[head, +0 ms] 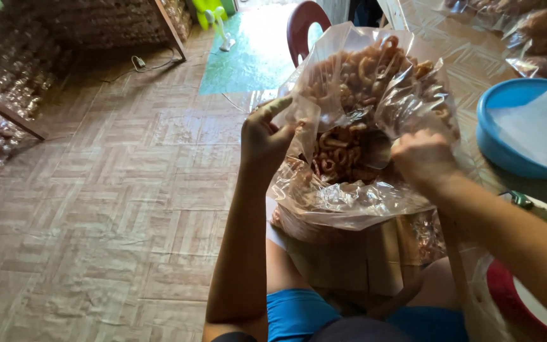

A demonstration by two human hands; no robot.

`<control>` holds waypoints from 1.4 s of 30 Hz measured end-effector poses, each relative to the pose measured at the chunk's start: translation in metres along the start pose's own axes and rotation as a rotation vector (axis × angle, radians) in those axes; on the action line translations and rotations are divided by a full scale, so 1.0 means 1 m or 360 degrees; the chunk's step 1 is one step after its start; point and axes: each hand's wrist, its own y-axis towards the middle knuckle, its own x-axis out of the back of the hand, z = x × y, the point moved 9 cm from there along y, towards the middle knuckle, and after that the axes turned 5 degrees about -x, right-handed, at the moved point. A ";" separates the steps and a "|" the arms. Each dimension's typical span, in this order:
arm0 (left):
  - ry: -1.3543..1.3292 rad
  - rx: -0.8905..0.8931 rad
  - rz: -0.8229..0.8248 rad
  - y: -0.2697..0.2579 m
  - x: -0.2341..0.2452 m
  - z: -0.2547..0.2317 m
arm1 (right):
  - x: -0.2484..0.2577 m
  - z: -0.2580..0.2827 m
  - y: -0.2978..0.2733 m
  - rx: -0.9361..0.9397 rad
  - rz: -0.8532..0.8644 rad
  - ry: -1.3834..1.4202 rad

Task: Scooping snacks from a large bulk container into small plastic bags and sealing them using a manual heat sealer.

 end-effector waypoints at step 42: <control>0.0145 -0.0141 -0.0056 -0.007 0.024 -0.058 | 0.026 -0.008 -0.028 -0.0981 0.0347 0.2402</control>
